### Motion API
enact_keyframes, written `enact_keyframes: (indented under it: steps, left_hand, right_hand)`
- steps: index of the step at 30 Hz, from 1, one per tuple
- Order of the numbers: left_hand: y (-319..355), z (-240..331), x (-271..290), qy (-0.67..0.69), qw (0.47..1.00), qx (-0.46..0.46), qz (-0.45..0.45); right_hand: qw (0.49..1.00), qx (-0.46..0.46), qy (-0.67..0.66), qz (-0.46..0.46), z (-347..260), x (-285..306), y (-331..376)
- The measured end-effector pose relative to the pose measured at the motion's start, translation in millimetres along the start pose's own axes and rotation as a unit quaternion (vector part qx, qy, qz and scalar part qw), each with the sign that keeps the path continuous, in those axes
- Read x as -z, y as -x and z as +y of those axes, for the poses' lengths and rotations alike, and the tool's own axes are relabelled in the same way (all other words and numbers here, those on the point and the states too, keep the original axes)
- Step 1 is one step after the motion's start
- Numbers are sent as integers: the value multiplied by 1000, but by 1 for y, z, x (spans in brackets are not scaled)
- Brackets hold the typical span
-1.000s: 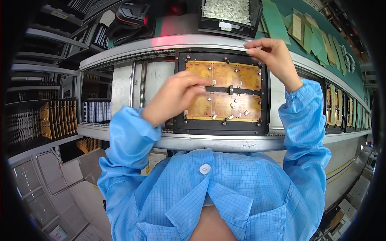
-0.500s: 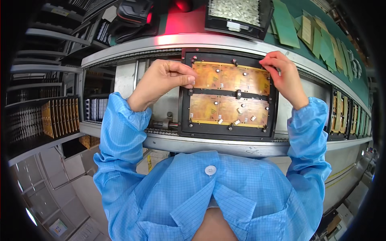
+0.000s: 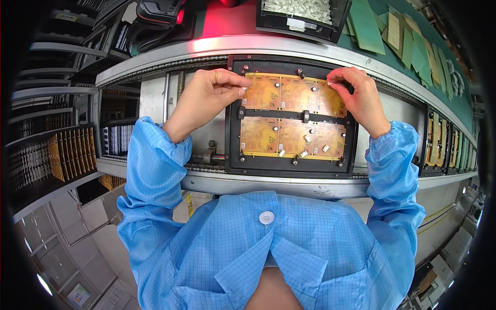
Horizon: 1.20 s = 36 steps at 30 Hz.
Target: Assembling components onto circuit board panels at a manual assembly station.
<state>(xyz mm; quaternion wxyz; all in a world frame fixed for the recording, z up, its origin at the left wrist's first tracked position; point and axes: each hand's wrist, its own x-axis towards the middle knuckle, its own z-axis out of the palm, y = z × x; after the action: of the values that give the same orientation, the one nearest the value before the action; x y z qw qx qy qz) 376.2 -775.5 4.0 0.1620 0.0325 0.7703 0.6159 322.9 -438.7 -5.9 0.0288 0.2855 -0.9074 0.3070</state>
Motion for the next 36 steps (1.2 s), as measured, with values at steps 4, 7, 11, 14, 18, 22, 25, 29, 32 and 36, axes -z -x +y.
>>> enact_keyframes:
  steps: [4, 7, 11, 14, 18, 22, 25, 29, 32, 36]
  left_hand:
    - [-3, -1, -3, -16, 1000, 10, 15]
    - [-5, -6, -6, -50, 998, -22, 39]
    - [-13, -8, -10, -121, 985, -112, 53]
    - [-18, 1, -14, -211, 962, -153, 83]
    - [-24, -1, -15, -329, 902, -251, 119]
    - [-29, -4, -22, -308, 917, -215, 134]
    - [-32, -7, -25, -306, 918, -205, 145]
    - [-35, -17, -27, -304, 915, -223, 145]
    - [-35, -19, -31, -296, 915, -225, 153]
    - [-35, -17, -35, -304, 912, -225, 162]
  right_hand:
    - [1000, -5, -10, 21, 2, -3, 3]
    - [1000, -12, -7, 24, 4, -6, 5]
    - [999, 28, 38, 20, 7, -7, 6]
    - [998, 3, 52, 46, -5, -2, 9]
    - [994, 97, 35, -22, -42, 3, 29]
    - [991, 92, 9, -98, -69, -7, 51]
    - [990, 91, 3, -107, -67, -14, 58]
    - [990, 98, -10, -98, -65, -18, 63]
    - [990, 107, -31, -91, -69, -17, 62]
    - [979, 159, -23, -126, -64, -19, 64]
